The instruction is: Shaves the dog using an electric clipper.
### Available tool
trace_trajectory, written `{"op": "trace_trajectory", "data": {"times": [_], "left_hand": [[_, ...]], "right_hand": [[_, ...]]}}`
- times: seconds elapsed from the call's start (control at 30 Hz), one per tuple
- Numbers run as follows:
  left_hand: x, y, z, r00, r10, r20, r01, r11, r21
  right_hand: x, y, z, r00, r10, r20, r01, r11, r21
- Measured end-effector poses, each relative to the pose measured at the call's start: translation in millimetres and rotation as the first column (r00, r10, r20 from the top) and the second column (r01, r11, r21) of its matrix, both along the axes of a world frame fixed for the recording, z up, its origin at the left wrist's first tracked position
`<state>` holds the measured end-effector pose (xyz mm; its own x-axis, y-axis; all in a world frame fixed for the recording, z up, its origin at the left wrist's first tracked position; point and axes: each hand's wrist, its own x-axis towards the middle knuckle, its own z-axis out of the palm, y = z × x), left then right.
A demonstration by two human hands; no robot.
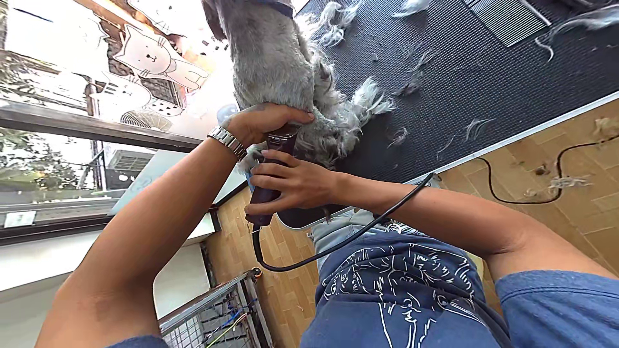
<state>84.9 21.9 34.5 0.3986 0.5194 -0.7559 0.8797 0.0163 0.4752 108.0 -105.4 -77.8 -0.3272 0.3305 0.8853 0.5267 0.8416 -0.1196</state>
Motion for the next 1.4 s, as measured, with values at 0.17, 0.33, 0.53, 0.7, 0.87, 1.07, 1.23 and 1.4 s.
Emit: {"op": "trace_trajectory", "data": {"times": [0.17, 0.33, 0.53, 0.7, 0.87, 1.07, 1.23, 1.4], "left_hand": [[1, 0, -4, 1.000, 0.019, -0.006, -0.019, 1.000, 0.002], [2, -1, -5, 0.999, 0.021, 0.025, -0.021, 1.000, -0.004], [2, -1, -9, 0.999, 0.018, 0.039, -0.018, 1.000, 0.022], [3, -2, -13, 0.991, 0.028, 0.133, -0.026, 1.000, -0.017], [2, -4, -12, 0.988, 0.050, 0.147, -0.051, 0.999, 0.005], [-2, -2, -16, 0.980, 0.048, 0.192, -0.050, 0.999, 0.007], [-9, 0, -18, 0.980, 0.031, 0.194, -0.036, 0.999, 0.020], [-7, -6, -23, 0.987, 0.070, 0.142, -0.081, 0.994, 0.075]], "right_hand": [[-6, 1, -7, 0.998, -0.060, -0.031, 0.060, 0.998, -0.008], [-11, -1, -8, 0.995, -0.088, -0.047, 0.087, 0.996, -0.017], [-6, 0, -14, 0.995, -0.088, -0.035, 0.086, 0.995, -0.052], [-9, 1, -17, 0.986, -0.139, -0.096, 0.128, 0.985, -0.116], [-10, -1, -25, 0.944, -0.226, -0.241, 0.157, 0.949, -0.274], [-10, -33, -9, 0.996, 0.090, -0.025, -0.093, 0.985, -0.143], [11, -18, -7, 1.000, -0.012, 0.003, 0.012, 0.986, -0.164], [5, -21, -20, 0.989, -0.110, -0.096, 0.077, 0.951, -0.300]]}}
